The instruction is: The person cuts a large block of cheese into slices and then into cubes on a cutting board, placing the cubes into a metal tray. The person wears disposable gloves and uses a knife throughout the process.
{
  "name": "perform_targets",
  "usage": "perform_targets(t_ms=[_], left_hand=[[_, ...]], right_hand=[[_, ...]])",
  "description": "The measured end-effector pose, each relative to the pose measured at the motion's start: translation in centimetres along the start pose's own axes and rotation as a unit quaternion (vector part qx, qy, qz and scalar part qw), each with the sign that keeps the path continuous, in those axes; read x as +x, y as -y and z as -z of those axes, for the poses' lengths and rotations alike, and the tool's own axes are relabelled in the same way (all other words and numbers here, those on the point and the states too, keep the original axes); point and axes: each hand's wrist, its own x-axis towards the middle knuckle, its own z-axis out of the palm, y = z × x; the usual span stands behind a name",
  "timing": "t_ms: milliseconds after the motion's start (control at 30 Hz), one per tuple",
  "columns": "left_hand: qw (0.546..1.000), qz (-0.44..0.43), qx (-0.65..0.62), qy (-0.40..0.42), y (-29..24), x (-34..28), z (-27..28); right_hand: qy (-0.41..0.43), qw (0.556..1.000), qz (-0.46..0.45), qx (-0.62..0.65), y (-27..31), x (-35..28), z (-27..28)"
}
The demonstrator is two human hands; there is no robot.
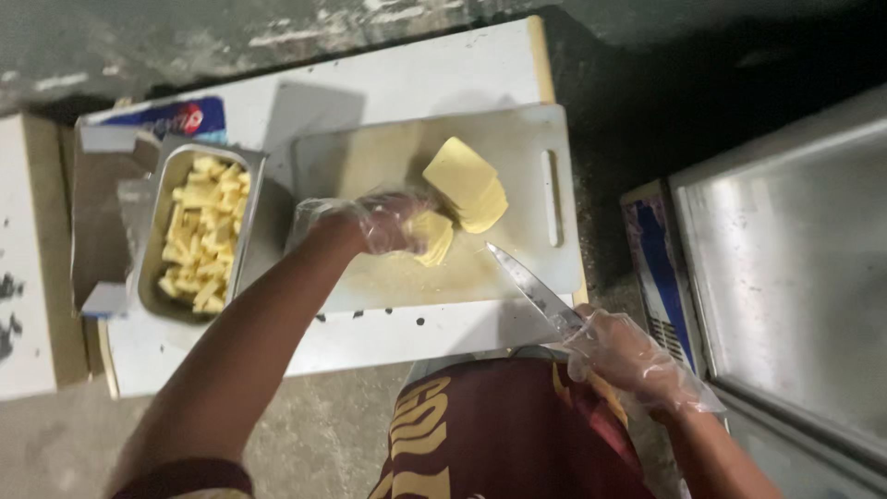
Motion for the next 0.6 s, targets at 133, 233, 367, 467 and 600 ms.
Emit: perform_targets(t_ms=[133,233,367,467,600], left_hand=[[0.991,-0.062,0.031,-0.116,-0.1,-0.4,-1.6],[0.977,0.008,0.002,-0.211,-0.4,-3.3,-3.1],[0.930,-0.122,0.145,-0.314,-0.3,-3.5,-4.2],[0.965,-0.062,0.085,-0.242,0.9,-3.6,-3.7],[0.972,-0.066,0.112,-0.194,0.7,-4.7,-1.1]], right_hand=[[-0.087,0.994,0.045,0.056,1.3,-2.9,-0.2],[-0.083,0.992,-0.004,0.095,2.4,-3.8,-0.7],[-0.103,0.984,0.034,0.144,1.7,-3.8,-2.2],[-0.073,0.982,0.118,-0.129,1.7,-2.7,-3.6],[-0.084,0.976,0.129,-0.153,2.0,-1.9,-3.3]])
